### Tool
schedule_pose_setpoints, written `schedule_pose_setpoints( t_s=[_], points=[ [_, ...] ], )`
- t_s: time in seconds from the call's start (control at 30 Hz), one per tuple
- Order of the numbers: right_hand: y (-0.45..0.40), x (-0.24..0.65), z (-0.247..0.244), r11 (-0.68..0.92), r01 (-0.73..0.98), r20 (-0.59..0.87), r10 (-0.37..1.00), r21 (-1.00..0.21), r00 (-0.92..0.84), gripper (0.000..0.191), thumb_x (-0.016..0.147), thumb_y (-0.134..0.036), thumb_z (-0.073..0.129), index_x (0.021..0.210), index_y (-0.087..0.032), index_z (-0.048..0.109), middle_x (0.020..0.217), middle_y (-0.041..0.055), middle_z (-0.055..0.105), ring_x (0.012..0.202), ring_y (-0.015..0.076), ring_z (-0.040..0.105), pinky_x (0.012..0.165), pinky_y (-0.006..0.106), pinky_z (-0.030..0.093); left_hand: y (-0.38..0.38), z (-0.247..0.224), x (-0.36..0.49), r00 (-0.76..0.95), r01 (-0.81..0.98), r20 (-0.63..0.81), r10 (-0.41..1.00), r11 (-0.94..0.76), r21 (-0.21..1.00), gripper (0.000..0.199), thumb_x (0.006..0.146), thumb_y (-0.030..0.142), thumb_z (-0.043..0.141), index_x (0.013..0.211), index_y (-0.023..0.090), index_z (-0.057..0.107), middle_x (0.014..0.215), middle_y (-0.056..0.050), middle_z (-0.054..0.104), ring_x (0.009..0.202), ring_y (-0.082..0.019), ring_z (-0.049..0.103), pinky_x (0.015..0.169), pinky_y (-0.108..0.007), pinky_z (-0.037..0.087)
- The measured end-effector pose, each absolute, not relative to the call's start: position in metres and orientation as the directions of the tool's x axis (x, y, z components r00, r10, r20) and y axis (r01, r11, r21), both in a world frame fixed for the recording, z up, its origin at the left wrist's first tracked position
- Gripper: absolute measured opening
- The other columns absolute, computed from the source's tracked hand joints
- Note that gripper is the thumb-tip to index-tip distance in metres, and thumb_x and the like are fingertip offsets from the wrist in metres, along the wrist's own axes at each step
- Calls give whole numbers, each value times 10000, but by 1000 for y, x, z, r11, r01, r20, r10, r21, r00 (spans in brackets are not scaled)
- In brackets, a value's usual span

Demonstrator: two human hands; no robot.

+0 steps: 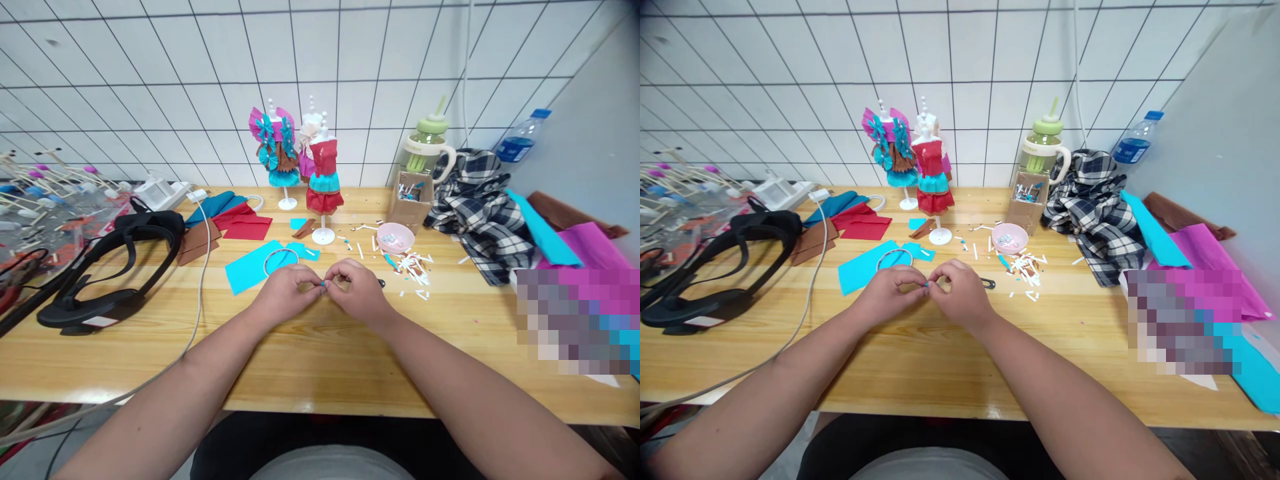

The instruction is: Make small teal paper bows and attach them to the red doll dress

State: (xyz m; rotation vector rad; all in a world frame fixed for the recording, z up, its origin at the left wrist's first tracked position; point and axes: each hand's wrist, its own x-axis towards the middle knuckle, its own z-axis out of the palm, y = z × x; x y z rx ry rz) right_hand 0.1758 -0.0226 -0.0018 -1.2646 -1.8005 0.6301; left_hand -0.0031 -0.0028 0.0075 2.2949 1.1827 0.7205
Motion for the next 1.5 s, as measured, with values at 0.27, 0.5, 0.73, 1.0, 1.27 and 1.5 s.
schedule_pose_setpoints(
  t_s=[0.27,0.5,0.73,1.0,1.27,1.5],
  points=[
    [-20,175,-2,132,379,129,991,-916,-34,111,735,-293,598,768,-193,628,610,-39,513,542,109,454,534,243,349,-4,14,0,424,569,198,884,-430,701,185,783,373,646,857,220,719,857,-18,724,832,-181,650,764,-289,472],
    [-24,173,1,97,308,93,995,-946,-27,115,750,-316,582,771,-203,590,531,-64,447,491,103,417,480,232,299,-6,21,1,336,528,237,912,-390,754,157,797,325,624,754,192,695,798,-18,717,771,-165,641,753,-276,480],
    [-25,172,0,71,260,59,997,-963,-56,109,744,-317,585,770,-211,581,508,-68,430,462,101,396,446,231,272,-6,22,3,330,510,202,922,-354,784,160,782,341,644,808,193,700,814,-19,716,775,-170,639,743,-276,489],
    [-22,170,0,-4,138,-12,998,-990,-56,131,739,-337,593,756,-211,563,521,-66,432,461,95,354,434,227,261,-4,19,2,254,460,222,941,-319,828,168,776,345,644,762,178,658,786,-27,699,768,-175,633,742,-288,490],
    [-18,172,-6,-32,68,-39,995,-997,-96,131,733,-326,594,740,-200,556,557,-61,447,494,88,348,457,218,269,-1,13,2,270,302,108,957,-190,934,228,758,379,663,831,165,633,818,-39,676,782,-171,633,753,-300,505],
    [-23,170,-1,0,174,-13,997,-985,-77,105,729,-310,590,749,-213,554,518,-71,444,455,93,357,440,226,264,-3,11,4,336,305,31,941,-140,942,278,702,399,719,838,164,654,890,-58,687,861,-196,640,831,-331,491]
  ],
)
